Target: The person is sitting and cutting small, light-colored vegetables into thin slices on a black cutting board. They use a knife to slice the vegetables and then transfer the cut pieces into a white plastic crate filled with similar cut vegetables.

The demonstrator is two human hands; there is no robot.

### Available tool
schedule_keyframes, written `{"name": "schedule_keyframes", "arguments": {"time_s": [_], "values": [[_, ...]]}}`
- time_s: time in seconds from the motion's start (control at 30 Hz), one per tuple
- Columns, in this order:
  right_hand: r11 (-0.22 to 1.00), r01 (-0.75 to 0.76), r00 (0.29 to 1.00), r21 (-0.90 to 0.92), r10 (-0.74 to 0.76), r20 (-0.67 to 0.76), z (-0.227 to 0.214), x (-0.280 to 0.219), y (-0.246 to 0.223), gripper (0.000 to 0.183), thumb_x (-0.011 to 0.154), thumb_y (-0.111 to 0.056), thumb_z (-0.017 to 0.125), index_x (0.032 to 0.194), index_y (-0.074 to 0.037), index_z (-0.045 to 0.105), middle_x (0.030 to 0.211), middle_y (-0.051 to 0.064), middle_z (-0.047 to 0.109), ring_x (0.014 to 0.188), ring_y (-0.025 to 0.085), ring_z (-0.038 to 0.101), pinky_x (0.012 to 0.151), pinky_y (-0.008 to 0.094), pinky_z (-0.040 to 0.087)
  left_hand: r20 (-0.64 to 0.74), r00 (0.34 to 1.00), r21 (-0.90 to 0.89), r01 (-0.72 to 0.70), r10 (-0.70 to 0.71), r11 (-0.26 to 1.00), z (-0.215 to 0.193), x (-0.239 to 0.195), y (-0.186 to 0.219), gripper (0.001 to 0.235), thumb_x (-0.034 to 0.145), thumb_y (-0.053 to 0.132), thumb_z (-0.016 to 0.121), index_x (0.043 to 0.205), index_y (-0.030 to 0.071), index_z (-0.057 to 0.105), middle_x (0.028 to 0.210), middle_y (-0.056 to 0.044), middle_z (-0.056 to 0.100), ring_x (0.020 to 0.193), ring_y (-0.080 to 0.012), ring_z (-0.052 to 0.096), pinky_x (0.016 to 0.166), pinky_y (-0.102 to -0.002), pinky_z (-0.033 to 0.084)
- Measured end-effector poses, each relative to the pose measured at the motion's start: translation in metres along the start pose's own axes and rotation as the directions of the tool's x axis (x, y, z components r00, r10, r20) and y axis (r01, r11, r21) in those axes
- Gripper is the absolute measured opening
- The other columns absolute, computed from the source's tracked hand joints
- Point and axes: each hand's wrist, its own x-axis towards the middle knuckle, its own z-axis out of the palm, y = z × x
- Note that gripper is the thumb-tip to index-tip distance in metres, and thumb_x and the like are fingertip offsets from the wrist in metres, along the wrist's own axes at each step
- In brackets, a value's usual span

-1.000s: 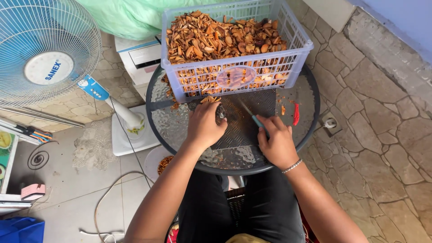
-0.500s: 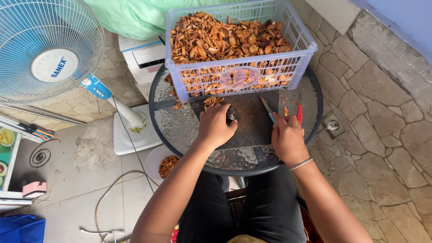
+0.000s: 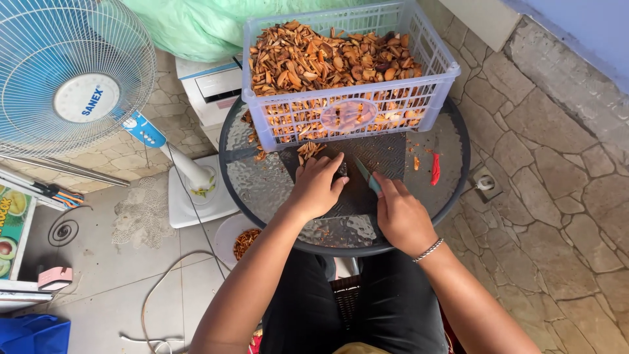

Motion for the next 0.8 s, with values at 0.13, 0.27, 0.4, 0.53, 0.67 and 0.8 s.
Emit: {"name": "schedule_keyframes", "arguments": {"time_s": [0.13,0.27,0.4,0.53,0.67,0.8], "values": [[1.000,0.010,1.000,0.028,-0.010,-0.006,-0.001,-0.001,-0.008,0.046,0.104,-0.019,0.042,0.148,-0.011,0.052,0.120,0.021,0.064,0.094,0.051,0.070,0.067,0.057,0.061,-0.097,0.995,-0.060,-0.019,0.013,0.998,0.006,0.001,-0.002,0.053,0.102,0.028,0.057,0.150,0.006,0.051,0.126,-0.019,0.060,0.121,-0.0396,0.053,0.101,-0.056,0.039],[0.999,0.004,1.000,0.043,-0.004,-0.003,0.001,-0.001,-0.008,0.047,0.104,-0.026,0.048,0.149,-0.011,0.050,0.120,0.021,0.063,0.091,0.049,0.071,0.063,0.055,0.062,-0.200,0.980,-0.094,-0.026,0.006,0.995,0.013,0.002,-0.003,0.050,0.098,0.022,0.066,0.145,0.010,0.056,0.121,-0.016,0.061,0.120,-0.0379,0.055,0.100,-0.054,0.042],[0.999,-0.020,1.000,0.048,0.019,0.012,0.003,0.001,-0.003,0.048,0.104,-0.022,0.047,0.149,-0.008,0.050,0.117,0.026,0.063,0.089,0.053,0.070,0.059,0.056,0.062,-0.187,0.982,-0.116,-0.044,0.022,0.992,0.014,0.001,-0.005,0.050,0.096,0.023,0.068,0.144,0.017,0.058,0.118,-0.016,0.064,0.117,-0.0377,0.059,0.098,-0.054,0.042],[0.999,-0.022,1.000,0.042,0.021,0.022,0.010,0.002,0.009,0.049,0.104,-0.023,0.046,0.151,-0.008,0.048,0.116,0.026,0.065,0.088,0.052,0.071,0.058,0.055,0.061,-0.237,0.971,-0.158,-0.061,0.022,0.986,0.016,-0.005,-0.007,0.039,0.101,0.024,0.062,0.139,0.019,0.064,0.116,-0.013,0.068,0.115,-0.0355,0.062,0.096,-0.051,0.042],[0.994,-0.056,0.996,0.092,0.050,0.072,-0.008,-0.008,-0.018,0.053,0.103,-0.021,0.044,0.155,-0.011,0.042,0.113,0.032,0.067,0.089,0.056,0.070,0.060,0.061,0.061,-0.341,0.940,-0.220,-0.075,-0.004,0.973,0.026,-0.004,-0.016,0.030,0.099,0.018,0.065,0.129,0.014,0.069,0.114,-0.014,0.071,0.109,-0.0347,0.065,0.092,-0.048,0.044],[0.995,-0.004,0.998,0.096,-0.001,0.061,-0.003,-0.008,-0.018,0.054,0.102,-0.017,0.044,0.156,-0.014,0.040,0.118,0.035,0.066,0.089,0.057,0.070,0.061,0.062,0.061,-0.417,0.909,-0.326,-0.125,-0.024,0.937,0.023,-0.005,-0.010,0.026,0.093,0.009,0.072,0.119,0.005,0.071,0.108,-0.019,0.073,0.102,-0.0360,0.072,0.086,-0.044,0.055]]}}
